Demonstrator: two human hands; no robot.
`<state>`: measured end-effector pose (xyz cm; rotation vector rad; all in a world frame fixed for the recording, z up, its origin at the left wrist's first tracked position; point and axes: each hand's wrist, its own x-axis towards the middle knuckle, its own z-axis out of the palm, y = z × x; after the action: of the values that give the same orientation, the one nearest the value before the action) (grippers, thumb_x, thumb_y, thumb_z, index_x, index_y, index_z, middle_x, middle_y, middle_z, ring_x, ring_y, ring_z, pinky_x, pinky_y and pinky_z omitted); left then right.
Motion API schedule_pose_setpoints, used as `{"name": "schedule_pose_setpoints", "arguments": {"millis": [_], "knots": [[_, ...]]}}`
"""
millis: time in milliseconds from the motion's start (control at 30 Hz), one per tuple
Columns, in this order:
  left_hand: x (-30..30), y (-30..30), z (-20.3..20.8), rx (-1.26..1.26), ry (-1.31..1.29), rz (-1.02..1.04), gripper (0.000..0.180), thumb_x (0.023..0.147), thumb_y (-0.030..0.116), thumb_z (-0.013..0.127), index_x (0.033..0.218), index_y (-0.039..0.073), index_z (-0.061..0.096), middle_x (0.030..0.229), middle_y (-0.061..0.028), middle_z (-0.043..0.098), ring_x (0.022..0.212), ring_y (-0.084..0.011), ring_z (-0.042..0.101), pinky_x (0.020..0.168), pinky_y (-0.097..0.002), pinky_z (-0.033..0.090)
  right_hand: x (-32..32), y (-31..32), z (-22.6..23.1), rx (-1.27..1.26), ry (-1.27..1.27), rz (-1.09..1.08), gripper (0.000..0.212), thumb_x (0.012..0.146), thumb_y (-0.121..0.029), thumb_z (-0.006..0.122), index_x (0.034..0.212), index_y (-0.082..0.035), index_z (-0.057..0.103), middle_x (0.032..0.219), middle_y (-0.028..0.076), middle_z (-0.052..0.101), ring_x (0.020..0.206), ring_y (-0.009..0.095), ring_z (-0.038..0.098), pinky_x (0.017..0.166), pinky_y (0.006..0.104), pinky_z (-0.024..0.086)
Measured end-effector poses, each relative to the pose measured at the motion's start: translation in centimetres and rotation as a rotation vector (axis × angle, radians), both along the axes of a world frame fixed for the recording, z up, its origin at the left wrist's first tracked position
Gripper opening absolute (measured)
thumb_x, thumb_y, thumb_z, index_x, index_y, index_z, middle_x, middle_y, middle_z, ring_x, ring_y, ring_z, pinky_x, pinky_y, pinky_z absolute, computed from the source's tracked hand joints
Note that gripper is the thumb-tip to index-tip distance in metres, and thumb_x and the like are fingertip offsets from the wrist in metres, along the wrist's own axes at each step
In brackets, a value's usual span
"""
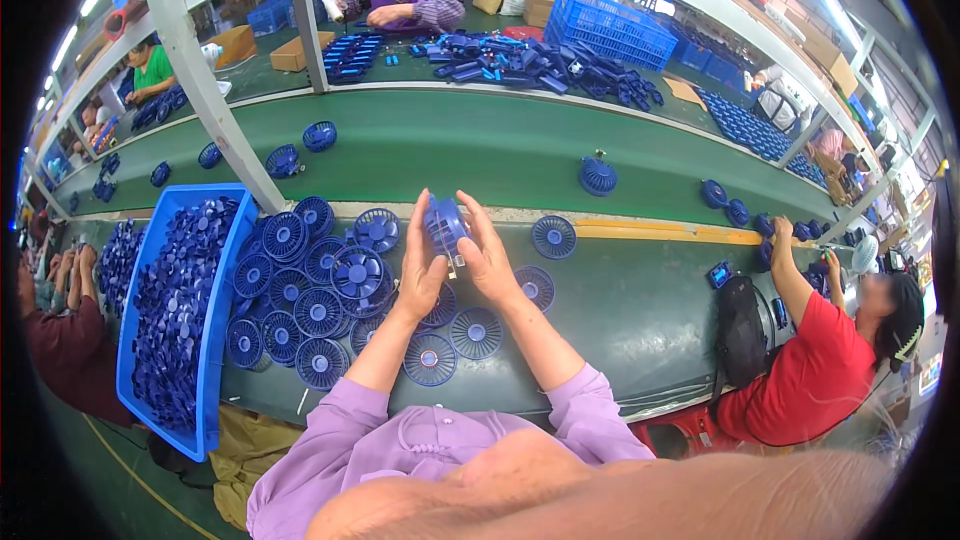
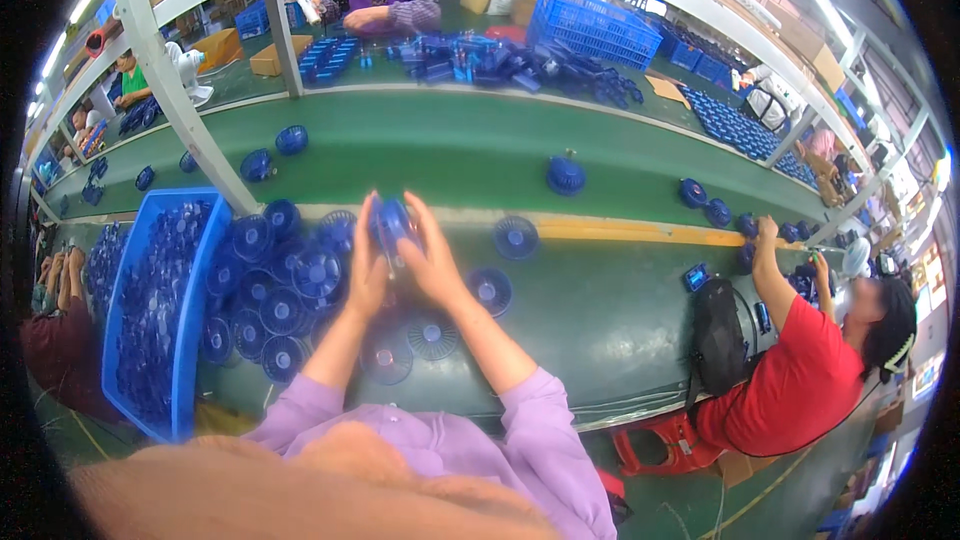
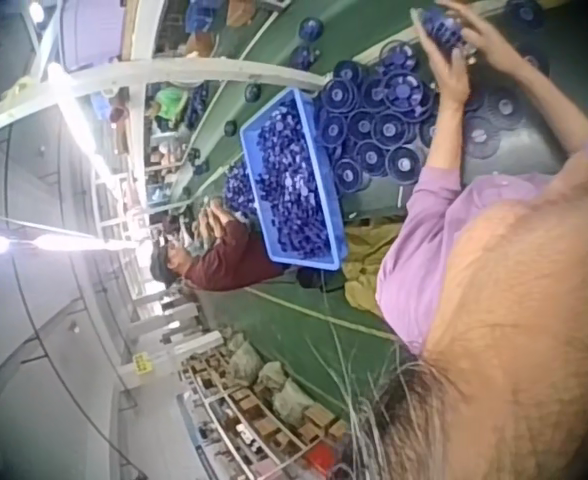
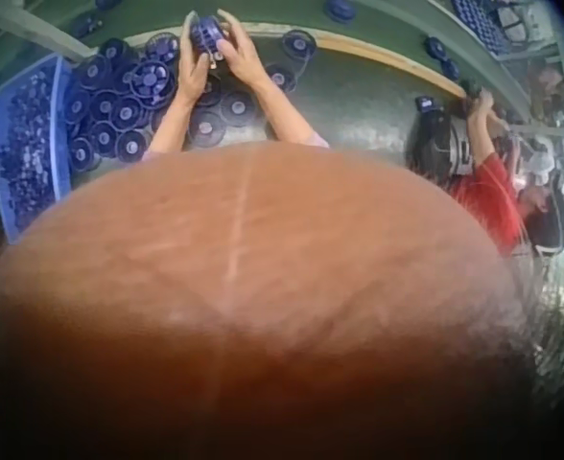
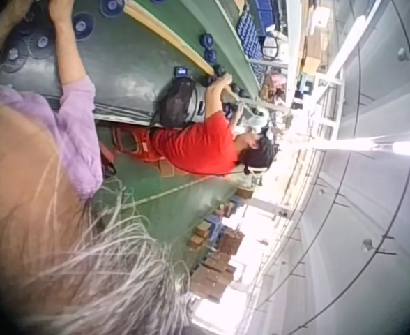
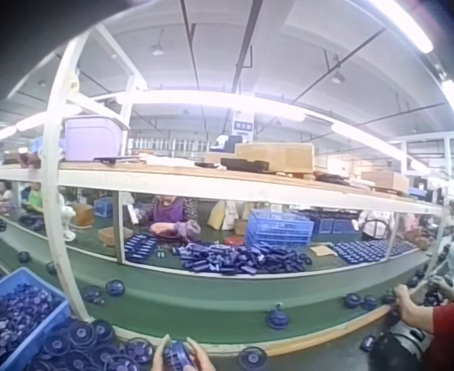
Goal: The person assembles small fans by taking fan components from the conveyor and table, snapping the casing parts together by hand, and placing the assembled fans onto the conveyor belt.
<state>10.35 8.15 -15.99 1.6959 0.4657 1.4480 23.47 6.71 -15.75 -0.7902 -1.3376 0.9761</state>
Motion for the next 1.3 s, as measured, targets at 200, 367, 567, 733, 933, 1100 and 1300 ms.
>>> {"name": "schedule_pose_setpoints", "arguments": {"millis": [200, 367, 567, 733, 933, 1100, 1300], "knots": [[-0.1, 0.3, 0.4, -0.068, -0.113, -0.091, 0.068, 0.092, 0.019, 0.044, 0.148, 0.0, 0.012, 0.154, -0.0132, 0.017, 0.14, -0.026, 0.023, 0.114, -0.0386, 0.018, -0.2, -0.1, 0.4, -0.109, 0.066, 0.017, 0.084, 0.084, -0.046, 0.063, 0.147, -0.006, 0.025, 0.137, 0.018, 0.041, 0.128, 0.025, 0.04, 0.107, 0.0375, 0.029], [0.1, 1.5, -0.5, -0.093, -0.121, 0.056, 0.066, 0.097, 0.039, 0.041, 0.146, -0.001, 0.022, 0.148, -0.0154, 0.031, 0.137, -0.0256, 0.03, 0.112, -0.0375, 0.023, 0.1, 0.2, 0.3, -0.048, 0.012, 0.028, 0.07, 0.084, -0.01, 0.063, 0.144, -0.003, 0.027, 0.139, 0.017, 0.04, 0.13, 0.025, 0.039, 0.107, 0.0365, 0.032], [0.1, 2.9, -3.0, -0.527, -0.502, -0.274, 0.053, 0.102, 0.038, 0.031, 0.143, 0.003, 0.032, 0.143, -0.0103, 0.038, 0.131, -0.0214, 0.038, 0.111, -0.0364, 0.029, 0.3, -0.2, 1.9, 0.016, -0.419, -0.223, 0.09, 0.069, -0.034, 0.078, 0.142, -0.006, 0.034, 0.137, 0.017, 0.042, 0.129, 0.031, 0.04, 0.107, 0.0397, 0.033], [0.4, 1.8, -1.7, -0.876, -0.637, -0.359, 0.057, 0.101, 0.048, 0.024, 0.135, 0.006, 0.042, 0.135, -0.0095, 0.047, 0.125, -0.0222, 0.047, 0.106, -0.0389, 0.037, -0.2, -0.4, 1.3, 0.249, -0.797, -0.372, 0.089, 0.067, -0.035, 0.077, 0.141, -0.008, 0.035, 0.138, 0.021, 0.038, 0.127, 0.039, 0.037, 0.106, 0.047, 0.031], [1.3, 1.4, -2.6, -0.772, -0.669, -0.178, 0.053, 0.102, 0.047, 0.026, 0.135, 0.011, 0.043, 0.13, -0.0053, 0.05, 0.118, -0.0173, 0.05, 0.101, -0.0341, 0.04, -1.3, 0.1, -0.5, 0.258, -0.691, -0.262, 0.084, 0.072, -0.019, 0.069, 0.144, -0.009, 0.028, 0.144, 0.022, 0.031, 0.131, 0.04, 0.034, 0.108, 0.0459, 0.029], [1.6, 0.2, -2.2, -0.152, -0.076, 0.4, 0.047, 0.102, 0.034, 0.029, 0.132, -0.001, 0.036, 0.126, -0.0139, 0.046, 0.114, -0.0233, 0.048, 0.098, -0.0343, 0.036, -3.7, -0.3, -0.4, -0.005, -0.385, -0.229, 0.066, 0.089, -0.028, 0.053, 0.142, 0.0, 0.026, 0.138, 0.02, 0.038, 0.128, 0.03, 0.04, 0.107, 0.0372, 0.03], [2.1, 0.9, -1.8, 0.067, -0.034, 0.454, 0.045, 0.095, 0.027, 0.037, 0.129, -0.002, 0.039, 0.123, -0.0204, 0.045, 0.115, -0.0328, 0.047, 0.1, -0.039, 0.035, -3.2, 0.5, -1.6, -0.069, -0.08, -0.174, 0.063, 0.094, -0.042, 0.042, 0.142, -0.003, 0.028, 0.138, 0.014, 0.04, 0.128, 0.024, 0.039, 0.107, 0.0355, 0.03]]}}
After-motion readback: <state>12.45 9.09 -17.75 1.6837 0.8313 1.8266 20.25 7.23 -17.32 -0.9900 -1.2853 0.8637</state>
